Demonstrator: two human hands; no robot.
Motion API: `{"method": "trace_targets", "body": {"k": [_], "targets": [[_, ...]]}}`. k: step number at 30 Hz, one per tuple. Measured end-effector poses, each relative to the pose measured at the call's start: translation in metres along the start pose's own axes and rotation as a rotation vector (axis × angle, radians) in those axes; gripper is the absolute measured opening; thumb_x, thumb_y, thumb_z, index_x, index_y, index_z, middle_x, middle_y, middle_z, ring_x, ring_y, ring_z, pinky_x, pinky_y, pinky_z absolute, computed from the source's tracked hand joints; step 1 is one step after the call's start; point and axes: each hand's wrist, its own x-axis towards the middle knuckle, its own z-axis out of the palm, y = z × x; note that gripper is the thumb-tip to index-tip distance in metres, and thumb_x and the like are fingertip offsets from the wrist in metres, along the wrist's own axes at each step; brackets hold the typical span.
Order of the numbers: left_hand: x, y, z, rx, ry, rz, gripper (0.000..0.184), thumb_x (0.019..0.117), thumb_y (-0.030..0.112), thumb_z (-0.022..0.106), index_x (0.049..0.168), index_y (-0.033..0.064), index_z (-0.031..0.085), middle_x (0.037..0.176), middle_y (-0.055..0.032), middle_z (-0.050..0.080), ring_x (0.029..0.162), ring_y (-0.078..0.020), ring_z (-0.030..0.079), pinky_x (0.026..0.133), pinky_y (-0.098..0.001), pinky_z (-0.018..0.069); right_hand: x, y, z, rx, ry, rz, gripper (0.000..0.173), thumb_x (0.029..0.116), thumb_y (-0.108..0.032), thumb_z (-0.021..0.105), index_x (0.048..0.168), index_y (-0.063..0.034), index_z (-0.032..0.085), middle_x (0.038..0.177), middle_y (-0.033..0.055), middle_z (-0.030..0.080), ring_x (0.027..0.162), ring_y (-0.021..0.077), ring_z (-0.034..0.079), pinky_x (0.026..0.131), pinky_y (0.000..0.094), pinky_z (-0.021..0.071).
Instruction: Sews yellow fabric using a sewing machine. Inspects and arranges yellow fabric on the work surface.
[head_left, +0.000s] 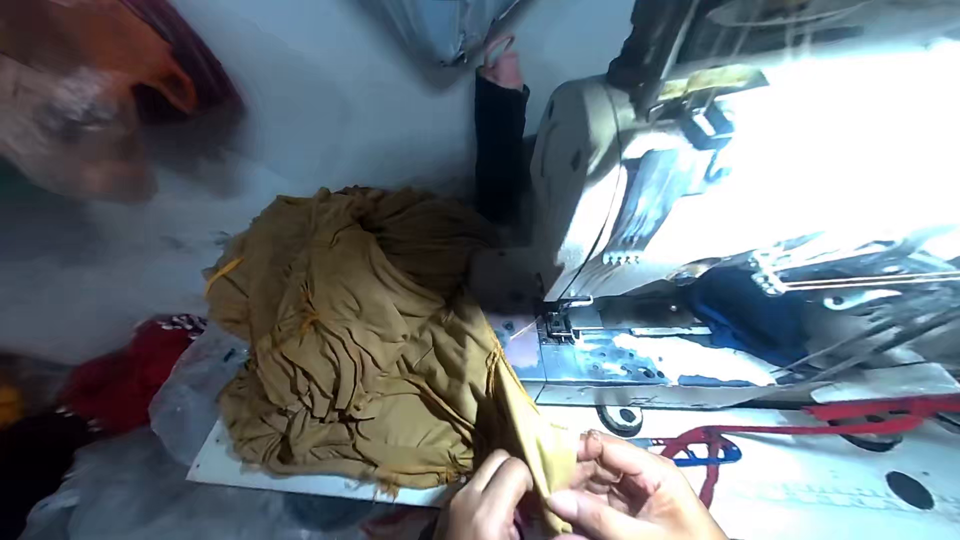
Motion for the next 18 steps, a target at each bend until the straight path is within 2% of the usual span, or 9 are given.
{"method": "trace_targets", "body": {"k": [4,7,8,10,13,16,18], "targets": [[0.005,0.003,0.002,0.009,-0.019,-0.014,0.041,0.082,0.029,0.084,0.087,-0.0078,0.065,0.084,-0.0167,0.063,0.062,-0.0137,0.058,0.055,-0.025,0.0491,-0.003,0.001,0.006,-0.035,0.053,-0.034,0.023,0.0866,0.004,0.074,0.106,-0.0042,0.065,0.094,-0.0055,0.074,0.08,0.0039,0.072,0.074,0.0246,0.0627],[0.002,0.001,-0.001,0.031,-0.033,-0.005,0.043,0.0821,0.033,0.085,0.093,-0.0044,0.068,0.093,-0.0158,0.067,0.071,-0.0129,0.064,0.058,-0.0228,0.0524,-0.004,0.008,0.001,-0.073,0.086,-0.043,0.022,0.0865,0.003,0.074,0.106,-0.0033,0.065,0.094,-0.0043,0.074,0.081,0.0043,0.072,0.074,0.024,0.0625],[0.002,0.001,-0.001,0.059,-0.008,0.009,0.042,0.0819,0.035,0.085,0.092,-0.002,0.067,0.094,-0.0143,0.067,0.074,-0.0121,0.065,0.059,-0.022,0.0526,-0.004,0.01,0.0,-0.081,0.093,-0.041,0.023,0.0862,0.002,0.075,0.106,-0.0042,0.065,0.093,-0.005,0.074,0.08,0.0036,0.072,0.073,0.0234,0.0625],[0.001,0.002,0.003,0.098,0.05,0.036,0.042,0.081,0.037,0.085,0.087,0.0001,0.066,0.089,-0.012,0.067,0.07,-0.0097,0.062,0.057,-0.0197,0.0494,-0.005,0.01,0.001,-0.073,0.097,-0.034,0.023,0.0849,0.002,0.076,0.104,-0.0058,0.065,0.09,-0.0065,0.074,0.077,0.0023,0.071,0.071,0.0218,0.0617],[0.003,0.007,0.008,0.043,0.025,0.031,0.034,0.0809,0.023,0.085,0.085,-0.0039,0.065,0.087,-0.0148,0.065,0.065,-0.0098,0.061,0.055,-0.019,0.0498,-0.006,0.007,0.002,-0.045,0.083,-0.036,0.026,0.0828,0.001,0.079,0.103,-0.0075,0.065,0.088,-0.0079,0.073,0.074,0.0018,0.07,0.068,0.0215,0.0614],[0.008,0.006,-0.001,0.007,-0.069,0.033,0.021,0.0839,0.01,0.079,0.083,-0.0064,0.065,0.083,-0.0164,0.065,0.064,-0.0135,0.058,0.056,-0.0225,0.0481,-0.006,0.008,0.002,-0.113,0.072,-0.095,0.025,0.0822,-0.002,0.08,0.102,-0.0053,0.065,0.087,-0.0076,0.073,0.075,0.0002,0.069,0.069,0.0212,0.0601],[0.01,0.003,-0.014,0.1,-0.065,0.03,0.018,0.0873,0.011,0.076,0.084,-0.0042,0.067,0.085,-0.0154,0.067,0.067,-0.0173,0.064,0.058,-0.028,0.053,-0.005,0.01,-0.001,-0.319,0.104,-0.209,0.021,0.0874,-0.005,0.077,0.104,0.0016,0.066,0.086,-0.0006,0.071,0.076,0.0014,0.067,0.071,0.0203,0.0583]]}}
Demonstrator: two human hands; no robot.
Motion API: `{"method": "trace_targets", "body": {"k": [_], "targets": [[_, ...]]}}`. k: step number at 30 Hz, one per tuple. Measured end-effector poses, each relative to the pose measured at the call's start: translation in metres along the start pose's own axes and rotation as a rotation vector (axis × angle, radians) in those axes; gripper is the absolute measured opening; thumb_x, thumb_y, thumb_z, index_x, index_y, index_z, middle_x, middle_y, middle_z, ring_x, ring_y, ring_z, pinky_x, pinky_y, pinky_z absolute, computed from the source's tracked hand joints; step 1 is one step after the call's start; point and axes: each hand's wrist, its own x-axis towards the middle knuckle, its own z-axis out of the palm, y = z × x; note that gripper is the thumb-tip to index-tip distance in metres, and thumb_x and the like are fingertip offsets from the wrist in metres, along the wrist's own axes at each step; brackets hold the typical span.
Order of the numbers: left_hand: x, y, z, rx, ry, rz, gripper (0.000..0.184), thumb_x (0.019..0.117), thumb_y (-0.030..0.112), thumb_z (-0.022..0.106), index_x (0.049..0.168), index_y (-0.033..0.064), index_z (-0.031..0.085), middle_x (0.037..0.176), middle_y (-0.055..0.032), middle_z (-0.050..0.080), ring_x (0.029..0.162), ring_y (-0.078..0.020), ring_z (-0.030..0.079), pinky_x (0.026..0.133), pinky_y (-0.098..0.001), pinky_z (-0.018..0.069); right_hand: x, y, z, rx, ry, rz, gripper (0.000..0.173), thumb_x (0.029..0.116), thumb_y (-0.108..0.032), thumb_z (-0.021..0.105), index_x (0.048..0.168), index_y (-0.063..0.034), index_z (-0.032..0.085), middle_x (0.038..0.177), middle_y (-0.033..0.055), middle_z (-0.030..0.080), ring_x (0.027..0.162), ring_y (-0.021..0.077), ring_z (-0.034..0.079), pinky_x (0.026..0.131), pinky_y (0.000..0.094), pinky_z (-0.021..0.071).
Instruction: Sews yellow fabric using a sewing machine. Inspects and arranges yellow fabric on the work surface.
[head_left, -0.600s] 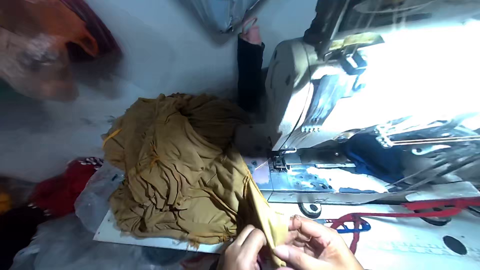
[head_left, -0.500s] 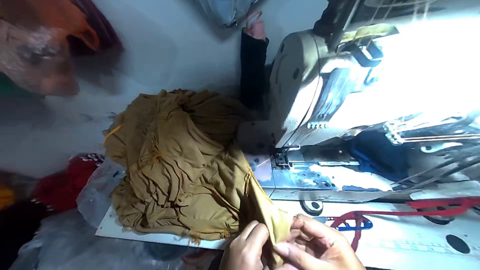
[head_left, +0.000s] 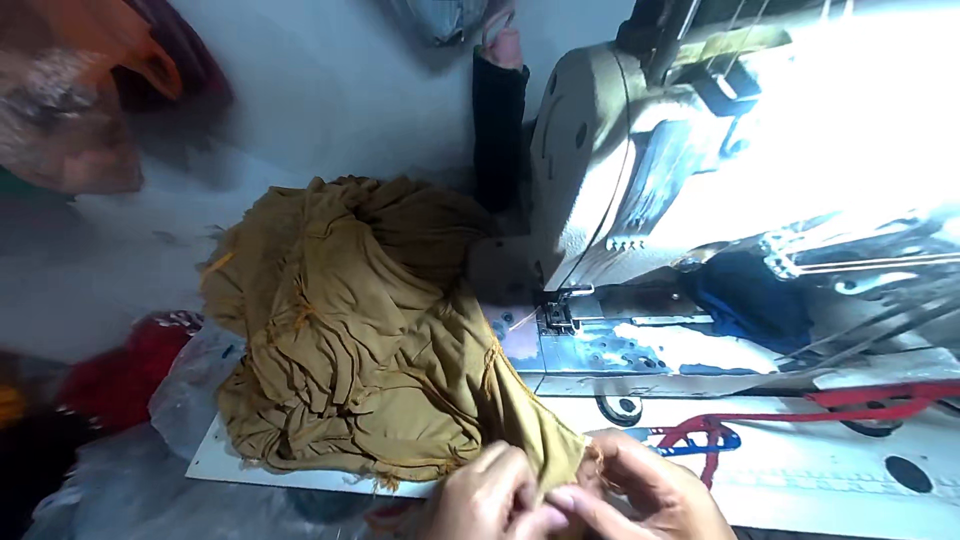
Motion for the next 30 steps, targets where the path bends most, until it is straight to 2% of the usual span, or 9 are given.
{"method": "trace_targets", "body": {"k": [3,7,11,14,16,19,22,28,30], "targets": [[-0.002,-0.004,-0.016,0.252,0.301,-0.041,0.011,0.0794,-0.005,0.067,0.09,-0.0025,0.065,0.097,-0.0168,0.068,0.072,-0.0192,0.068,0.056,-0.0306,0.0561,0.0,-0.003,-0.005,-0.416,0.078,-0.115,0.022,0.0908,-0.002,0.065,0.11,0.0068,0.067,0.088,0.0129,0.069,0.074,0.0096,0.064,0.069,0.0213,0.0545],[-0.005,-0.011,-0.015,0.388,0.537,0.019,0.019,0.0761,-0.003,0.064,0.095,-0.0024,0.065,0.099,-0.0168,0.063,0.063,-0.0095,0.055,0.051,-0.0179,0.0438,-0.003,0.002,0.007,-0.443,0.163,-0.045,0.018,0.0855,0.001,0.063,0.103,0.0072,0.065,0.082,0.0126,0.065,0.066,0.0095,0.06,0.06,0.0217,0.0523],[-0.022,-0.016,-0.004,0.268,0.42,0.105,0.01,0.082,-0.001,0.068,0.092,0.0,0.067,0.097,-0.0166,0.065,0.069,-0.0094,0.059,0.057,-0.0143,0.0478,0.002,0.001,0.017,0.181,0.308,0.119,0.021,0.0898,0.011,0.057,0.105,-0.0034,0.057,0.09,-0.0062,0.069,0.067,-0.001,0.066,0.06,0.0179,0.0593],[-0.032,-0.025,-0.001,0.099,0.375,0.14,0.01,0.0833,-0.002,0.069,0.093,-0.0003,0.068,0.098,-0.0162,0.065,0.083,-0.0079,0.063,0.069,-0.0119,0.0511,0.007,0.004,0.013,0.721,0.244,0.235,0.018,0.1,0.004,0.054,0.107,-0.0102,0.063,0.096,0.0004,0.075,0.072,0.0082,0.072,0.065,0.0246,0.0629],[-0.032,-0.028,-0.002,-0.171,0.402,0.089,0.016,0.0851,-0.007,0.067,0.1,-0.0043,0.066,0.105,-0.0129,0.066,0.089,-0.0035,0.067,0.072,-0.0146,0.0577,0.009,0.008,0.011,0.878,0.142,0.289,0.013,0.1007,-0.006,0.059,0.105,-0.0157,0.067,0.093,0.0001,0.075,0.065,0.0015,0.066,0.057,0.0162,0.0552],[-0.016,-0.015,-0.011,-0.7,0.432,-0.123,0.029,0.0936,-0.014,0.054,0.12,-0.0012,0.056,0.107,0.0017,0.071,0.083,-0.0051,0.073,0.066,-0.0243,0.064,0.013,0.012,0.012,0.899,-0.015,0.302,0.011,0.0991,-0.016,0.064,0.102,-0.0228,0.073,0.086,-0.0056,0.072,0.059,-0.0052,0.057,0.051,0.0114,0.0449],[0.003,-0.017,-0.025,-1.056,0.287,-0.275,0.03,0.1017,-0.002,0.048,0.129,0.008,0.057,0.094,0.0014,0.074,0.063,0.0004,0.063,0.047,-0.0146,0.0473,0.019,0.013,0.009,0.945,-0.068,0.333,0.013,0.1004,-0.019,0.061,0.096,-0.0218,0.073,0.08,-0.0051,0.071,0.059,-0.0041,0.058,0.052,0.0125,0.0459],[0.012,-0.042,-0.031,-0.914,0.125,-0.146,0.017,0.0991,0.006,0.058,0.113,0.0116,0.066,0.093,0.0061,0.07,0.063,0.0053,0.057,0.047,-0.0113,0.0409,0.017,0.013,0.005,0.746,-0.011,0.311,0.016,0.0997,-0.01,0.059,0.097,-0.0214,0.07,0.08,-0.0064,0.071,0.06,-0.0035,0.059,0.052,0.0135,0.0474],[0.008,-0.046,-0.03,-0.846,0.107,-0.089,0.019,0.0946,0.002,0.062,0.11,0.012,0.067,0.097,0.0075,0.069,0.069,0.0058,0.057,0.054,-0.0114,0.044,0.015,0.011,0.003,0.588,-0.014,0.192,0.023,0.0935,-0.003,0.067,0.107,-0.022,0.067,0.093,-0.0096,0.073,0.076,-0.0015,0.067,0.067,0.0172,0.0562]]}}
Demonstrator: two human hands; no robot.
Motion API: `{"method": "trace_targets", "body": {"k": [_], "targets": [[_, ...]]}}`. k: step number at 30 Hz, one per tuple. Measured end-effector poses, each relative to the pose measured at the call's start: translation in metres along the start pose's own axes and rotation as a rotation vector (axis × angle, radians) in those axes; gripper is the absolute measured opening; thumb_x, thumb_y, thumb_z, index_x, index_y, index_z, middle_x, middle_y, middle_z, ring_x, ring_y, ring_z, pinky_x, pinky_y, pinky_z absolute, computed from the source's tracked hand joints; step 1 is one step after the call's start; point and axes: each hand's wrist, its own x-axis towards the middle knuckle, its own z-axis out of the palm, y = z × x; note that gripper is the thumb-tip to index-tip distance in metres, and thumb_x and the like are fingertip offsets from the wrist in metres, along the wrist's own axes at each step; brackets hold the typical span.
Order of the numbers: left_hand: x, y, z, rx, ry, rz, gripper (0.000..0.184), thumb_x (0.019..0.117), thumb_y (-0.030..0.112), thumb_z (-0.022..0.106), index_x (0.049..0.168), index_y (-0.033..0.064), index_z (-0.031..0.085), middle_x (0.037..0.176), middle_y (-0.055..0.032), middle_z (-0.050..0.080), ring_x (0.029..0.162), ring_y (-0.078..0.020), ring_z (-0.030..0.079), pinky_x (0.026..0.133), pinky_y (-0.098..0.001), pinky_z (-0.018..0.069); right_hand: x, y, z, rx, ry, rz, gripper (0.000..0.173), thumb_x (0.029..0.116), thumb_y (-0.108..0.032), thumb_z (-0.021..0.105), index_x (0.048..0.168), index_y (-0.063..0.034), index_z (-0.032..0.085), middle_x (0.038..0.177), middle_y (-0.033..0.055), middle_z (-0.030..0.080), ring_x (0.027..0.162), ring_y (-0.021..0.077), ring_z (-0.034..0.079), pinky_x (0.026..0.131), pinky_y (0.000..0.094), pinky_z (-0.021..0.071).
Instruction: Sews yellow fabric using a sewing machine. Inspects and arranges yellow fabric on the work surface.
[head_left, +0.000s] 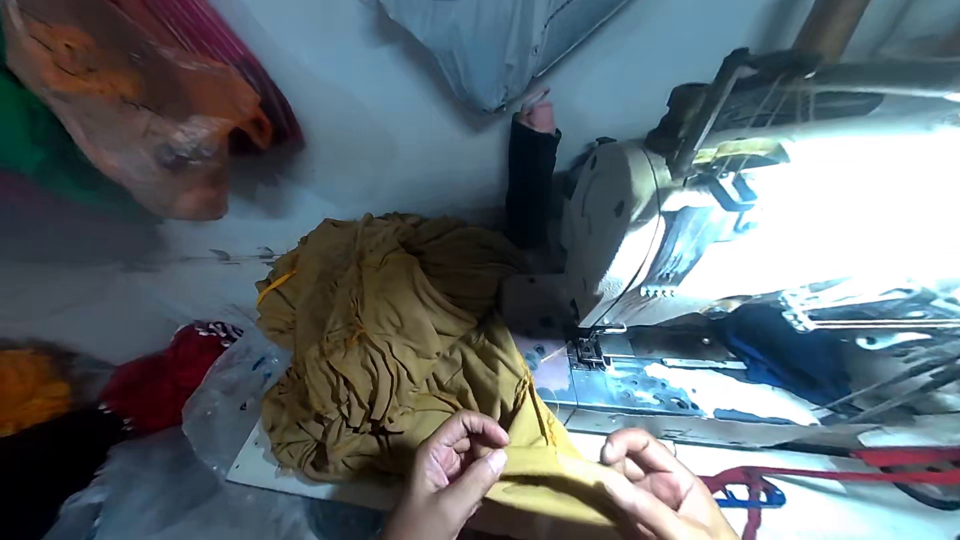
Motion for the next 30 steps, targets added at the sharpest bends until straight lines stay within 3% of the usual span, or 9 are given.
{"method": "trace_targets", "body": {"k": [2,4,9,14,16,19,23,26,30], "targets": [[-0.002,-0.003,-0.002,0.051,-0.059,0.051,0.025,0.0886,-0.003,0.065,0.108,0.0119,0.066,0.105,0.0089,0.068,0.089,0.0029,0.063,0.076,-0.0165,0.0542,0.0,-0.003,-0.001,-0.161,-0.043,-0.106,0.031,0.0888,-0.001,0.073,0.111,-0.0217,0.071,0.106,-0.0117,0.073,0.091,0.0005,0.069,0.08,0.0212,0.06],[-0.005,-0.002,0.003,0.116,-0.047,0.063,0.027,0.0837,-0.01,0.066,0.105,0.0064,0.065,0.106,0.0055,0.068,0.097,-0.0012,0.066,0.084,-0.0215,0.0573,0.0,-0.004,0.001,-0.321,-0.035,-0.171,0.031,0.086,0.003,0.074,0.109,-0.0167,0.073,0.107,-0.0105,0.071,0.096,0.0011,0.068,0.083,0.0216,0.0601],[-0.009,-0.004,0.017,0.311,0.159,0.081,0.015,0.0869,-0.007,0.066,0.1,-0.0001,0.07,0.1,-0.0002,0.069,0.091,-0.0023,0.066,0.078,-0.0196,0.0566,0.004,0.003,0.003,-0.49,0.067,-0.251,0.019,0.0856,0.002,0.074,0.101,-0.0078,0.078,0.094,-0.0033,0.067,0.087,-0.0006,0.063,0.076,0.0148,0.0547],[0.021,0.001,0.027,0.561,0.276,0.371,0.008,0.0905,-0.001,0.066,0.096,-0.0012,0.071,0.11,-0.0082,0.061,0.101,-0.0023,0.061,0.082,-0.0139,0.0549,0.012,-0.013,0.014,-0.702,0.037,-0.334,0.014,0.0951,-0.011,0.07,0.095,0.0013,0.077,0.093,0.0129,0.068,0.082,0.0061,0.064,0.072,0.0171,0.0537],[0.042,0.015,0.04,0.69,0.256,0.489,0.009,0.0964,0.003,0.061,0.098,-0.0019,0.068,0.11,-0.011,0.064,0.105,-0.0043,0.064,0.089,-0.0153,0.0552,0.011,-0.023,0.025,-0.694,0.085,-0.341,0.015,0.0977,-0.009,0.066,0.096,0.0041,0.074,0.087,0.0125,0.072,0.077,0.0076,0.068,0.072,0.0222,0.0573],[0.074,0.029,0.056,1.016,0.211,0.568,0.018,0.0989,0.007,0.055,0.1,0.0051,0.073,0.096,-0.0067,0.072,0.084,-0.0066,0.068,0.075,-0.0187,0.0562,0.012,-0.03,0.032,-0.535,0.216,-0.244,0.014,0.0973,-0.005,0.064,0.103,0.0062,0.071,0.085,0.0038,0.074,0.073,0.0016,0.068,0.07,0.0209,0.0584],[0.114,0.019,0.047,1.248,0.013,0.503,0.018,0.098,0.02,0.061,0.095,0.011,0.077,0.09,-0.0042,0.074,0.084,-0.0146,0.073,0.077,-0.0293,0.06,0.018,-0.02,0.017,-0.44,0.303,-0.128,0.03,0.0978,0.001,0.058,0.127,0.0061,0.062,0.082,-0.0022,0.072,0.068,0.0011,0.067,0.065,0.0216,0.0584],[0.131,0.009,0.048,1.255,-0.117,0.33,0.022,0.0989,0.019,0.061,0.098,0.004,0.076,0.092,-0.0112,0.075,0.089,-0.0217,0.073,0.085,-0.0369,0.0587,0.019,-0.011,0.008,-0.444,0.333,-0.1,0.023,0.0991,0.0,0.057,0.119,0.0037,0.069,0.095,0.0024,0.074,0.071,-0.0004,0.067,0.066,0.019,0.0582],[0.146,0.0,0.058,1.273,-0.011,0.189,0.021,0.0952,0.016,0.066,0.102,-0.0012,0.075,0.104,-0.0188,0.074,0.105,-0.0311,0.071,0.096,-0.0457,0.0549,0.024,-0.008,0.004,-0.455,0.345,-0.103,0.026,0.0997,0.0,0.056,0.122,0.0051,0.068,0.096,0.004,0.075,0.068,0.0,0.066,0.062,0.0186,0.0573]]}}
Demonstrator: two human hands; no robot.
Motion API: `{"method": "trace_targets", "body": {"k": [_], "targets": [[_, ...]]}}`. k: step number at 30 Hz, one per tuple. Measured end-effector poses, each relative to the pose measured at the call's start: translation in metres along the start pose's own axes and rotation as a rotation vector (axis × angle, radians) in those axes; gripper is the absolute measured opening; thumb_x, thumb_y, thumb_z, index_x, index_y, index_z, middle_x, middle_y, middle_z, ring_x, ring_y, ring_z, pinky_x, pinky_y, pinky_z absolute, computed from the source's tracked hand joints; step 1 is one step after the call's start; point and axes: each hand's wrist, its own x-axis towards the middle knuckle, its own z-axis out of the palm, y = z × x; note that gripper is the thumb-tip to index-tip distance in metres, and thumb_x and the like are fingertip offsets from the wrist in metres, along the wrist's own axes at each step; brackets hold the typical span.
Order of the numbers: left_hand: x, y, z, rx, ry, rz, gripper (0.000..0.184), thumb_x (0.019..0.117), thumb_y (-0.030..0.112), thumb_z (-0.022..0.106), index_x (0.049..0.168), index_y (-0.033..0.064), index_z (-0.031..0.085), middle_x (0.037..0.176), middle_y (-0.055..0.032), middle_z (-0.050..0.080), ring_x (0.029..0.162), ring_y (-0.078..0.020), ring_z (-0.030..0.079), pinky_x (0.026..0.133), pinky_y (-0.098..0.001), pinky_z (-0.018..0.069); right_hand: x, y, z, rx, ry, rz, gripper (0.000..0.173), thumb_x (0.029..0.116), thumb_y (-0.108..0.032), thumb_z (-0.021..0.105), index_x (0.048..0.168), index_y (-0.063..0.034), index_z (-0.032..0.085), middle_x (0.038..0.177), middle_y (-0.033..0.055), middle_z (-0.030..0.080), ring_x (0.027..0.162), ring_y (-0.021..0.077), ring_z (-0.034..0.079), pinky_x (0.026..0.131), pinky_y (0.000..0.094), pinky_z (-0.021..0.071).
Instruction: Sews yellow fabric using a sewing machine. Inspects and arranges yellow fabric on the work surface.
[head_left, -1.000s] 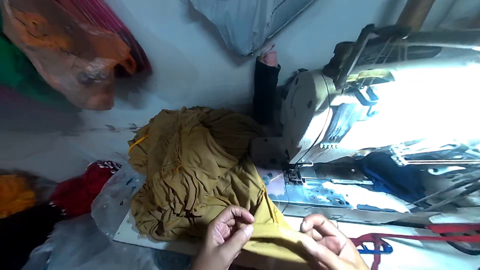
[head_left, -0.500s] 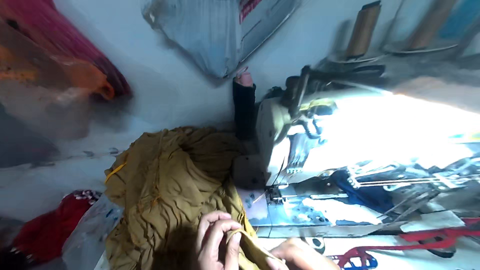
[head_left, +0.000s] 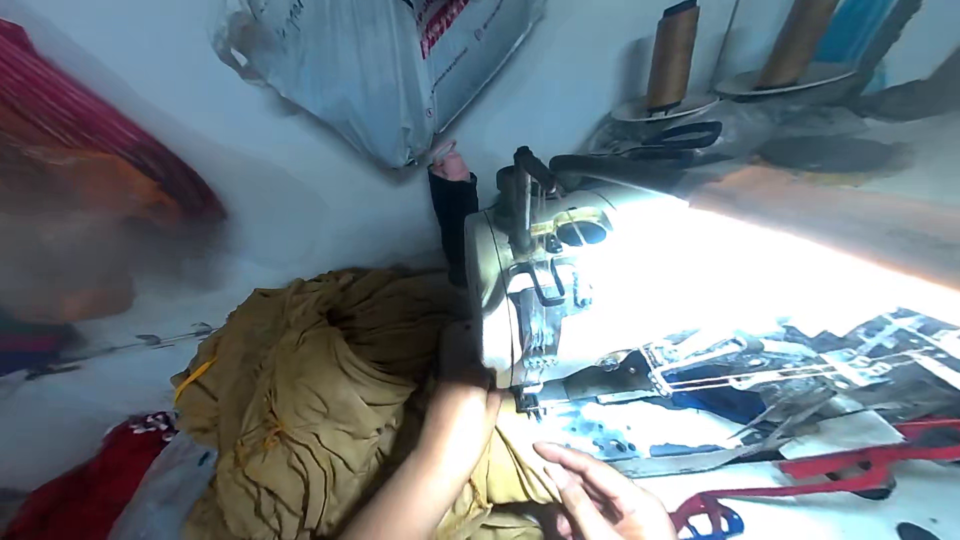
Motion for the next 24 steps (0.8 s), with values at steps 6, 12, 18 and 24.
{"method": "trace_targets", "body": {"k": [6,12,18,24], "targets": [[0.023,0.006,-0.013,-0.071,-0.209,-0.277,0.049,0.0921,0.025,0.075,0.131,-0.0012,0.062,0.128,-0.0205,0.065,0.123,-0.03,0.061,0.106,-0.0472,0.0462,0.0,-0.003,0.002,0.013,-0.013,-0.005,0.029,0.0996,0.002,0.055,0.126,0.0075,0.065,0.098,0.0066,0.076,0.069,0.0023,0.068,0.065,0.0204,0.0591],[0.026,-0.001,-0.006,-0.052,-0.189,-0.251,0.05,0.0907,0.027,0.076,0.13,-0.0005,0.062,0.123,-0.0204,0.066,0.118,-0.0312,0.063,0.101,-0.0497,0.0488,0.002,0.001,0.003,0.009,-0.01,-0.014,0.032,0.1002,0.002,0.055,0.13,0.0076,0.064,0.095,0.0061,0.076,0.068,0.0035,0.068,0.064,0.0214,0.0596],[0.005,-0.02,-0.008,-0.27,0.052,-0.007,0.027,0.0937,0.019,0.069,0.117,0.005,0.071,0.112,-0.0087,0.071,0.108,-0.0138,0.067,0.097,-0.0347,0.054,0.004,-0.005,-0.004,0.035,-0.073,0.032,0.031,0.099,0.004,0.054,0.129,0.0062,0.064,0.093,0.005,0.075,0.067,0.0056,0.069,0.062,0.0237,0.0607],[-0.04,-0.022,-0.018,-0.179,0.049,0.514,0.022,0.1045,0.021,0.057,0.112,0.0139,0.077,0.119,-0.0018,0.072,0.114,-0.0148,0.066,0.099,-0.031,0.0535,0.005,-0.008,-0.008,0.087,-0.084,0.076,0.022,0.0986,0.003,0.056,0.116,0.003,0.068,0.089,0.0027,0.075,0.067,0.006,0.07,0.061,0.0229,0.0605]]}}
